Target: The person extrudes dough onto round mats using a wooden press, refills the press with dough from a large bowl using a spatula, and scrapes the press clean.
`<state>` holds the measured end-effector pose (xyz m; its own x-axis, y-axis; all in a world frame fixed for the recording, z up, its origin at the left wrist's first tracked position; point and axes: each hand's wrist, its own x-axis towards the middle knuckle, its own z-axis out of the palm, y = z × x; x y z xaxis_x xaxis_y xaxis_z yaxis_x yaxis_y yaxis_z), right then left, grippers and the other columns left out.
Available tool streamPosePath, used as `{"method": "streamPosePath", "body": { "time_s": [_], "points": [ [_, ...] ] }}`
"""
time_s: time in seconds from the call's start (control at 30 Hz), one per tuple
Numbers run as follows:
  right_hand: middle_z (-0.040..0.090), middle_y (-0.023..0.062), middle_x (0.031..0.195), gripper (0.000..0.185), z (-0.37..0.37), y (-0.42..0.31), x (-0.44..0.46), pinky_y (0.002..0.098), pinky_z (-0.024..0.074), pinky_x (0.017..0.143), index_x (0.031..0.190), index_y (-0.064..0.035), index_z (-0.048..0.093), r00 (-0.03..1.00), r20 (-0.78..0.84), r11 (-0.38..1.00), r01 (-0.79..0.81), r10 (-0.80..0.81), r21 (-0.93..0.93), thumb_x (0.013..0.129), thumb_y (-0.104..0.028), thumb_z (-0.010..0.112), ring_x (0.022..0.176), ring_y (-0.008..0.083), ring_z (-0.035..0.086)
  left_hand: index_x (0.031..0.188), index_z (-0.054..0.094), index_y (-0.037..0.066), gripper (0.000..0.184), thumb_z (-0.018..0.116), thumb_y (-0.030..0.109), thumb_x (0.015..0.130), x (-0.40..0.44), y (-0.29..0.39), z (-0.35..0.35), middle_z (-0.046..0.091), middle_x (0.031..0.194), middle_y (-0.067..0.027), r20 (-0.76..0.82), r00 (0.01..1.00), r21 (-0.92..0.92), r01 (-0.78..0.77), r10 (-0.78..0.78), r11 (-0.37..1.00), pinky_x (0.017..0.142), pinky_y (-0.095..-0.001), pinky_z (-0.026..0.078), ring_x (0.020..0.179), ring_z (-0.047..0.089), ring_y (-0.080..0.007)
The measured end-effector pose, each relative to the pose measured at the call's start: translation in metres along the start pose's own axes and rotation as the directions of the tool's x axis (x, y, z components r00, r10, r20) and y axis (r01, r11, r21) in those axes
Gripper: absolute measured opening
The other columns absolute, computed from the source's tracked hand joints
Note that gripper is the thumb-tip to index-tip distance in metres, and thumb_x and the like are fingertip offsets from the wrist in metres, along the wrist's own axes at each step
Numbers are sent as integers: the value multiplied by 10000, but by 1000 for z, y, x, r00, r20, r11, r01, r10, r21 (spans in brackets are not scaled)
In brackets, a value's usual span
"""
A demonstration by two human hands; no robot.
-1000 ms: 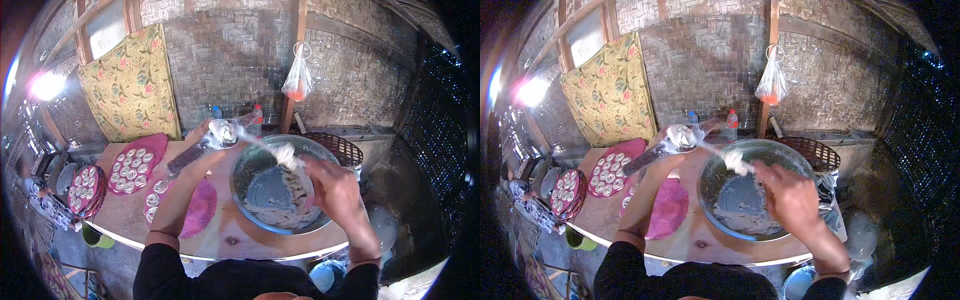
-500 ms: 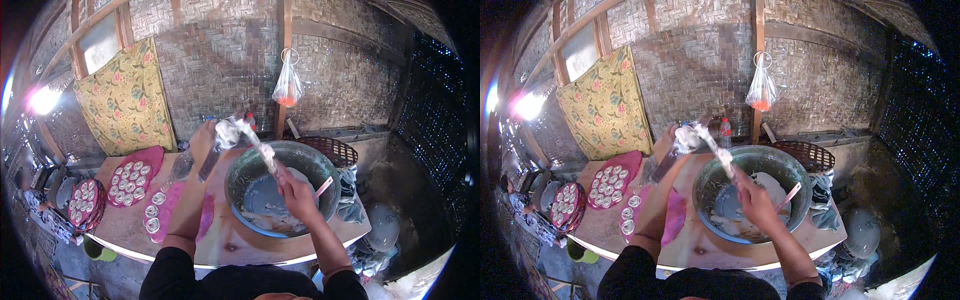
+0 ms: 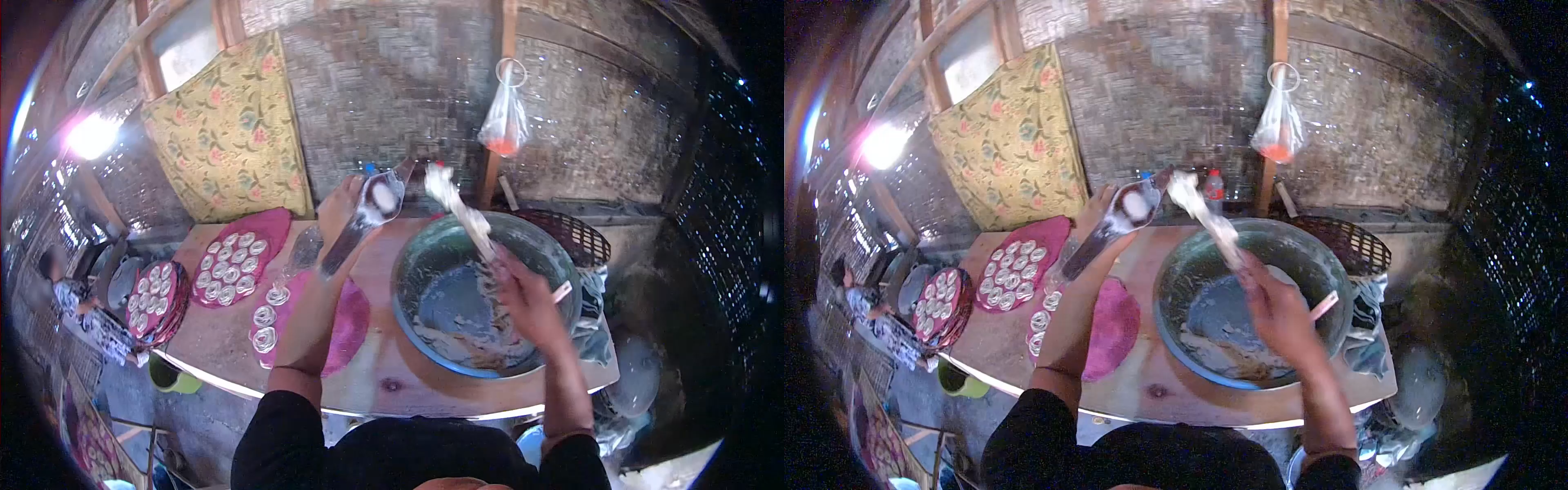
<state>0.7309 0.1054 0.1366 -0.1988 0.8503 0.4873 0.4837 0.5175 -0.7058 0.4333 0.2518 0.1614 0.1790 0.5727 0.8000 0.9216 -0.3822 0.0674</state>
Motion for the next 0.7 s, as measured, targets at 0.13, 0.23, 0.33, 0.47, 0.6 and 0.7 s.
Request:
{"method": "streamPosePath", "body": {
  "time_s": [0.13,0.23,0.33,0.47,0.6,0.7],
  "points": [
    [655,221,948,376,14,21,1,461,510,748,1150,-22,574,628,600,649,190,497,-736,787,-115,542,849,358,659,1030,568,54,461,738,276,663,-23,-28,-43,632,951,-131,-357,934,-114,-69,24,991,656,-406,517,789,639,-311],
    [663,199,916,347,49,54,4,464,508,736,1099,-12,598,469,685,590,356,558,-724,772,-126,573,833,349,661,1079,566,1,387,699,168,756,-37,-46,-88,654,888,-123,-312,937,-340,47,-159,939,717,-340,525,816,645,-216],
    [621,181,1051,358,56,4,19,443,505,778,1121,-39,570,743,588,617,307,321,-725,858,-280,538,938,368,616,977,571,24,236,602,66,747,-53,-64,-138,590,750,-88,120,795,-984,173,-594,33,682,-337,489,735,587,-188],
    [528,190,1241,579,105,-67,32,372,392,983,1283,-17,470,809,557,940,-18,-187,341,941,-480,414,1182,295,480,837,528,105,172,587,204,709,-65,-84,-134,431,664,16,336,853,-744,-19,-399,-667,520,-268,342,567,434,-119],
    [490,222,1281,797,243,-65,22,420,488,877,1340,-7,407,668,743,39,-744,39,667,901,-656,266,1044,268,588,819,515,120,177,604,223,707,-96,-97,-98,437,696,32,443,872,-400,-14,-207,-917,551,-255,358,582,441,-98],
    [524,229,1234,836,270,-84,26,403,567,628,1304,44,421,651,693,-324,-757,-310,567,885,-669,297,846,269,656,794,520,108,151,593,227,735,-112,-111,-82,461,711,2,552,777,-438,-39,-302,-898,597,-268,404,619,493,-144]
  ]
}}
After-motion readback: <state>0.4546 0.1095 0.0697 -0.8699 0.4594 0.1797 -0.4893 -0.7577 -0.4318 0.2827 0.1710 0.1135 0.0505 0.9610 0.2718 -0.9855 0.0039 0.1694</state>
